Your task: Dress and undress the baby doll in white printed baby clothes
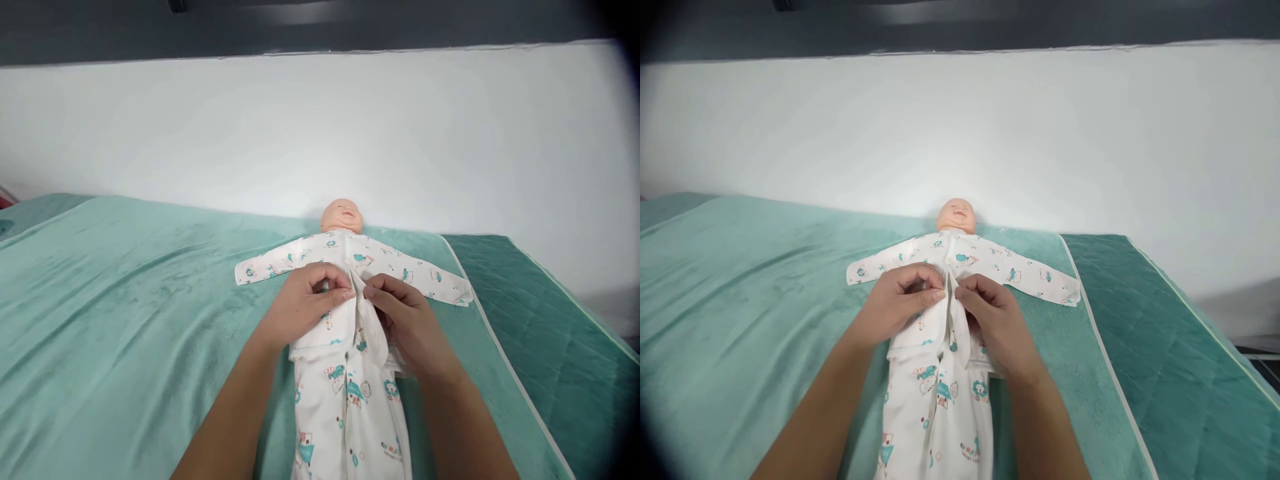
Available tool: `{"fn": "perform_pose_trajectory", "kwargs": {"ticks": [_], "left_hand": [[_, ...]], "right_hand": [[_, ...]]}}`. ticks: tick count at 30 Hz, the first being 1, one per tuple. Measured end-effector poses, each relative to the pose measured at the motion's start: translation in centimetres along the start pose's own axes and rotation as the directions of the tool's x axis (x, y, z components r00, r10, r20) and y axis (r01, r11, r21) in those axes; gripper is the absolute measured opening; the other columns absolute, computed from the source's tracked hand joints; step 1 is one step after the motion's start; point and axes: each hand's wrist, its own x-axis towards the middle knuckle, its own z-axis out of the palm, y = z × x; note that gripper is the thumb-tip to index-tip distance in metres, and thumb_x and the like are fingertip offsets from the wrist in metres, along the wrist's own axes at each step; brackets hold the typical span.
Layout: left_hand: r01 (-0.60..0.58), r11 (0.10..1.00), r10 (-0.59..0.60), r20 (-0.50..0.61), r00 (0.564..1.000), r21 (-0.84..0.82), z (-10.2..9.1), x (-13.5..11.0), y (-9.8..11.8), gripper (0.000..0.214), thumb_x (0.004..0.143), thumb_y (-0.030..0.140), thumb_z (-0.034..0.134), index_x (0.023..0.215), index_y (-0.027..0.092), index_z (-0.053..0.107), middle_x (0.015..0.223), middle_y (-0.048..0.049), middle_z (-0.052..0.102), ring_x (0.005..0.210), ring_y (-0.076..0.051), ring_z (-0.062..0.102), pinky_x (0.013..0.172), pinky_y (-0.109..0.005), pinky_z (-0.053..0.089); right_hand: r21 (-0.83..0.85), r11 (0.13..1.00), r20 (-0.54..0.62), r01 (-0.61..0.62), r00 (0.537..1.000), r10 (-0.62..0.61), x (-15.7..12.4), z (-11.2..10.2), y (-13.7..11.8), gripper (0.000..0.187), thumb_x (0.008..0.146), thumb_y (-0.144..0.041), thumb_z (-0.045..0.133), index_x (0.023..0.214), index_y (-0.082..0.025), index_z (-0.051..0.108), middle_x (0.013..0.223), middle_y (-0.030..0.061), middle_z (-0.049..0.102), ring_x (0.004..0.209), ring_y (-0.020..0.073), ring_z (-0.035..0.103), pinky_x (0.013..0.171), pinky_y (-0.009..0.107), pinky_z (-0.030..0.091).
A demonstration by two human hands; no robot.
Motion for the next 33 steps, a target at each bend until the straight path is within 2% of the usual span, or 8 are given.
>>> {"fn": "perform_pose_trajectory", "kwargs": {"ticks": [4,8,14,21,33], "left_hand": [[-0.006,1.0,0.007,-0.016,1.0,0.029,0.8,-0.1,0.6,0.014,0.085,0.032,0.066,0.08,0.019,0.065,0.078,0.0022,0.061,0.068,-0.009,0.048,0.063,-0.023,0.038],[0.005,0.999,-0.006,0.005,1.0,0.043,0.7,0.0,0.3,0.016,0.085,0.033,0.066,0.078,0.018,0.066,0.079,0.0012,0.062,0.068,-0.009,0.047,0.061,-0.022,0.037],[0.041,0.998,-0.038,0.069,0.997,-0.042,0.0,0.1,-0.5,0.017,0.085,0.034,0.065,0.08,0.018,0.065,0.075,0.001,0.058,0.065,-0.009,0.044,0.058,-0.023,0.034],[0.065,0.994,-0.058,0.081,0.995,-0.087,-0.2,0.2,-0.6,0.019,0.084,0.036,0.066,0.08,0.018,0.064,0.073,0.0016,0.055,0.064,-0.009,0.044,0.057,-0.023,0.034],[0.065,0.998,-0.064,0.116,0.991,-0.001,-0.8,-0.1,0.1,0.016,0.087,0.032,0.061,0.088,0.018,0.068,0.08,0.0002,0.061,0.066,-0.009,0.048,0.062,-0.022,0.038]], "right_hand": [[0.025,0.999,-0.031,0.025,0.999,-0.024,0.0,0.2,0.4,0.034,0.084,-0.045,0.07,0.073,-0.019,0.051,0.058,-0.0065,0.031,0.047,0.0051,0.025,0.041,0.021,0.018],[0.007,0.999,-0.066,0.052,0.996,-0.051,0.1,0.4,0.5,0.034,0.085,-0.045,0.069,0.072,-0.019,0.052,0.058,-0.0063,0.032,0.047,0.0051,0.027,0.042,0.02,0.02],[-0.089,0.992,-0.059,0.085,0.994,-0.091,0.1,0.7,0.4,0.033,0.087,-0.044,0.067,0.071,-0.018,0.056,0.055,-0.0058,0.041,0.045,0.0044,0.033,0.042,0.018,0.027],[-0.17,0.979,-0.068,0.112,0.99,-0.125,0.1,1.1,0.4,0.033,0.088,-0.045,0.065,0.071,-0.018,0.056,0.058,-0.005,0.043,0.049,0.0063,0.041,0.045,0.019,0.032],[-0.26,0.961,-0.064,0.092,0.992,-0.112,0.2,1.3,-0.2,0.03,0.09,-0.041,0.061,0.071,-0.018,0.061,0.057,-0.002,0.054,0.05,0.0097,0.051,0.049,0.021,0.043]]}}
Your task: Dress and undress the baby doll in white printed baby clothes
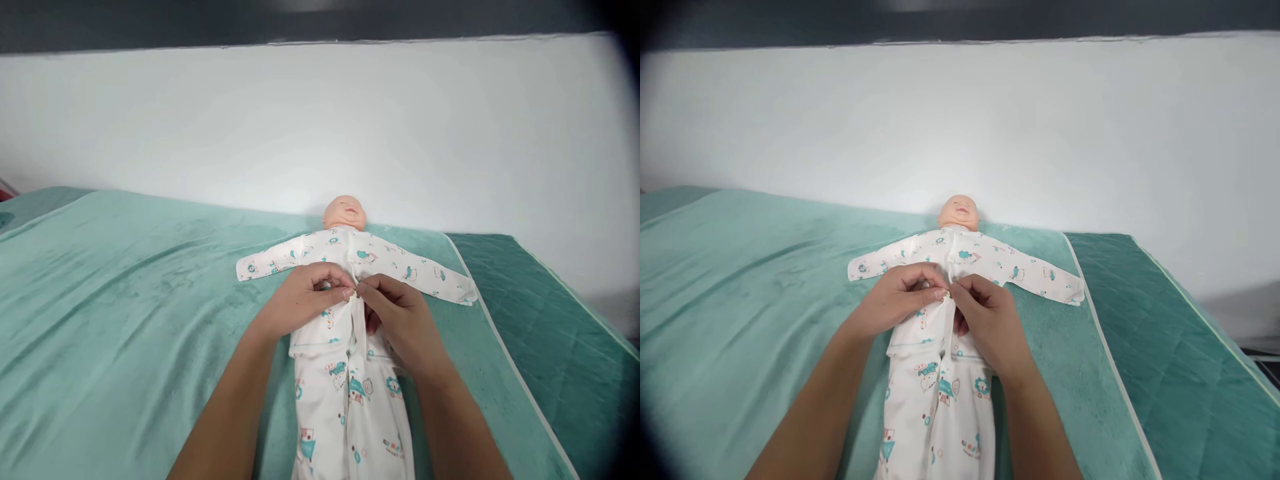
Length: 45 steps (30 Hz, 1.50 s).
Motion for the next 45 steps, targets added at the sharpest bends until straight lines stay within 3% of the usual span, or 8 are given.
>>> {"fn": "perform_pose_trajectory", "kwargs": {"ticks": [10,27,35,45], "left_hand": [[-0.014,1.0,0.014,0.004,1.0,0.003,0.15,0.09,-0.24,0.012,0.087,0.031,0.061,0.088,0.02,0.064,0.078,0.0022,0.057,0.071,-0.009,0.05,0.063,-0.022,0.038],[-0.036,0.998,0.035,0.024,0.999,0.049,0.24,0.19,-0.4,0.019,0.09,0.039,0.057,0.093,0.02,0.059,0.075,0.0025,0.055,0.071,-0.011,0.05,0.065,-0.024,0.039],[-0.015,0.998,0.014,0.015,1.0,0.065,0.48,0.06,-0.32,0.005,0.087,0.022,0.054,0.092,0.021,0.055,0.077,0.0035,0.056,0.072,-0.01,0.052,0.067,-0.023,0.04],[-0.008,0.999,0.007,0.032,0.999,0.047,0.12,0.08,-0.42,0.014,0.084,0.02,0.054,0.096,0.021,0.059,0.081,0.0018,0.06,0.076,-0.011,0.056,0.07,-0.024,0.043]], "right_hand": [[-0.022,1.0,0.028,-0.022,0.999,0.023,-0.25,-0.12,0.0,0.033,0.091,-0.047,0.06,0.077,-0.018,0.067,0.061,0.0023,0.065,0.055,0.0113,0.057,0.052,0.021,0.046],[0.154,0.988,0.053,-0.025,0.998,0.017,-0.2,-0.07,0.17,0.03,0.092,-0.047,0.057,0.086,-0.019,0.059,0.078,0.0054,0.072,0.06,0.0145,0.067,0.049,0.021,0.044],[0.095,0.993,0.055,-0.063,0.997,0.058,-0.13,0.12,-0.45,0.025,0.088,-0.043,0.064,0.085,-0.019,0.058,0.072,0.0022,0.069,0.058,0.0132,0.065,0.048,0.02,0.042],[0.083,0.994,0.024,-0.075,0.997,0.073,0.1,0.24,0.31,0.021,0.085,-0.039,0.066,0.088,-0.02,0.057,0.07,0.0005,0.067,0.054,0.0118,0.063,0.046,0.019,0.042]]}}
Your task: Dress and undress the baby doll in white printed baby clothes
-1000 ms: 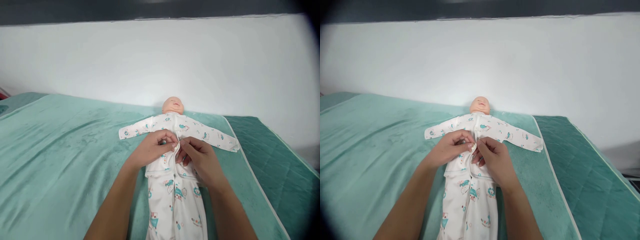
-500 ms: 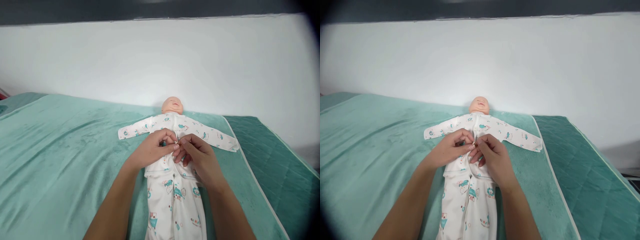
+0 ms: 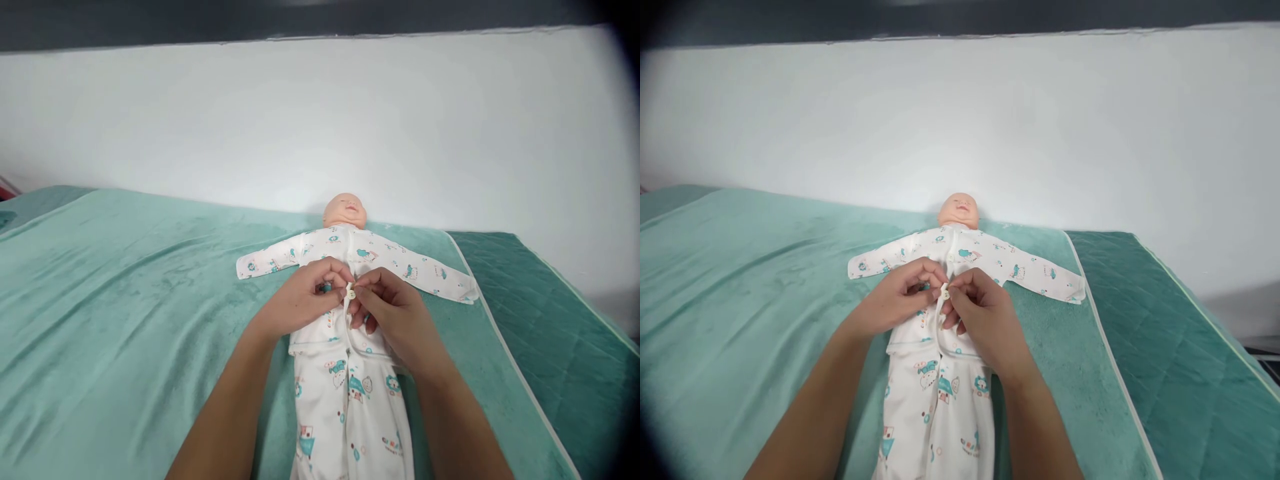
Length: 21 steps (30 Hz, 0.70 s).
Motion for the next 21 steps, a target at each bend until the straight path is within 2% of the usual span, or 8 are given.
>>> {"fn": "perform_pose_trajectory", "kwargs": {"ticks": [6,14,21], "left_hand": [[-0.012,1.0,0.012,0.017,1.0,0.015,-0.1,0.0,-0.1,0.016,0.087,0.021,0.053,0.1,0.022,0.062,0.08,0.0017,0.058,0.075,-0.011,0.054,0.067,-0.023,0.042],[-0.062,0.992,0.073,-0.102,0.992,0.108,0.0,0.2,-1.1,0.018,0.082,0.016,0.058,0.097,0.022,0.065,0.104,-0.0019,0.064,0.091,-0.014,0.058,0.067,-0.022,0.041],[-0.12,0.988,0.128,-0.083,0.988,0.096,-0.3,0.3,-1.4,0.013,0.086,0.02,0.06,0.098,0.022,0.066,0.106,-0.0028,0.065,0.095,-0.015,0.059,0.069,-0.023,0.042]], "right_hand": [[-0.003,1.0,0.008,0.001,1.0,-0.001,-0.1,0.0,-0.1,0.02,0.087,-0.038,0.065,0.089,-0.02,0.056,0.073,0.0005,0.068,0.053,0.0098,0.06,0.047,0.018,0.043],[0.019,0.999,0.011,0.025,1.0,-0.026,0.1,-0.2,0.2,0.019,0.088,-0.037,0.065,0.089,-0.02,0.058,0.072,-0.0002,0.067,0.05,0.009,0.059,0.045,0.017,0.043],[0.008,0.999,0.019,0.044,0.999,-0.044,0.1,-0.3,0.2,0.019,0.089,-0.038,0.065,0.091,-0.02,0.06,0.073,-0.0006,0.067,0.051,0.0082,0.058,0.047,0.017,0.044]]}}
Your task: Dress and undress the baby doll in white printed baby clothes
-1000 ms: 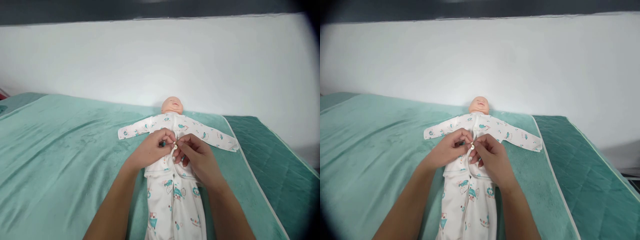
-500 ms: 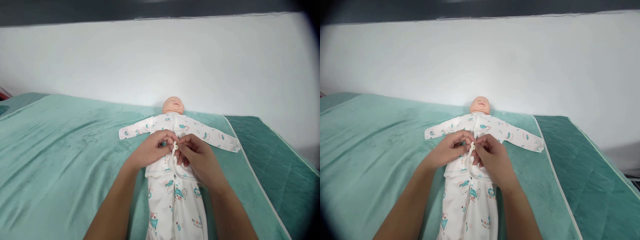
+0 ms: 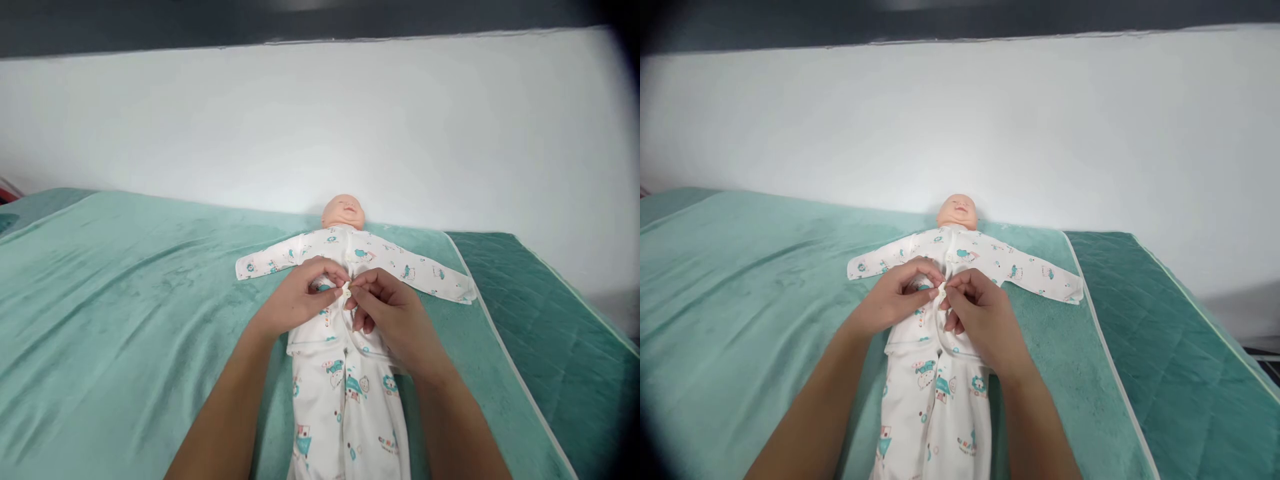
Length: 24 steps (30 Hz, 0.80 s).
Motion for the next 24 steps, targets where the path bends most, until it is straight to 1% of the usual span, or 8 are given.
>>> {"fn": "perform_pose_trajectory", "kwargs": {"ticks": [4,9,13,17,24], "left_hand": [[-0.049,0.999,0.049,0.025,0.998,-0.008,-0.15,0.08,0.04,0.011,0.089,0.023,0.059,0.096,0.021,0.068,0.103,-0.004,0.066,0.095,-0.016,0.06,0.073,-0.026,0.043],[-0.041,0.999,0.041,0.022,0.999,-0.019,-0.15,0.12,0.09,0.012,0.089,0.025,0.06,0.096,0.022,0.069,0.101,-0.0038,0.067,0.094,-0.016,0.06,0.072,-0.026,0.043],[-0.04,0.999,0.04,0.011,0.999,-0.026,-0.03,0.09,0.1,0.012,0.088,0.021,0.06,0.096,0.022,0.069,0.102,-0.0033,0.066,0.094,-0.016,0.061,0.074,-0.025,0.044],[-0.021,0.999,0.021,0.0,1.0,-0.024,0.09,0.08,0.15,0.014,0.086,0.017,0.06,0.095,0.023,0.069,0.102,-0.0029,0.066,0.094,-0.015,0.061,0.071,-0.023,0.044],[-0.041,0.997,0.04,-0.017,0.999,-0.064,0.08,0.13,0.03,0.011,0.085,0.019,0.064,0.094,0.023,0.068,0.105,-0.0036,0.065,0.098,-0.017,0.06,0.072,-0.024,0.043]], "right_hand": [[-0.002,1.0,0.013,0.006,1.0,-0.006,-0.06,0.07,-0.15,0.025,0.088,-0.044,0.066,0.09,-0.02,0.059,0.074,-0.0003,0.067,0.052,0.008,0.058,0.047,0.016,0.044],[0.002,1.0,0.018,0.003,1.0,-0.003,-0.17,0.11,-0.25,0.027,0.088,-0.046,0.067,0.09,-0.02,0.059,0.073,-0.0006,0.066,0.051,0.0076,0.058,0.046,0.016,0.044],[0.017,1.0,0.019,0.002,1.0,-0.003,-0.08,0.11,-0.11,0.026,0.088,-0.046,0.066,0.092,-0.021,0.058,0.072,-0.0015,0.065,0.051,0.0079,0.058,0.046,0.016,0.043],[0.025,1.0,0.013,0.002,1.0,-0.002,0.02,0.06,0.11,0.025,0.088,-0.044,0.067,0.094,-0.021,0.058,0.073,-0.0011,0.066,0.053,0.0087,0.06,0.046,0.016,0.043],[0.054,0.998,0.015,0.019,1.0,-0.02,0.03,0.04,0.06,0.021,0.089,-0.04,0.066,0.094,-0.021,0.059,0.073,-0.0009,0.066,0.051,0.008,0.058,0.045,0.015,0.042]]}}
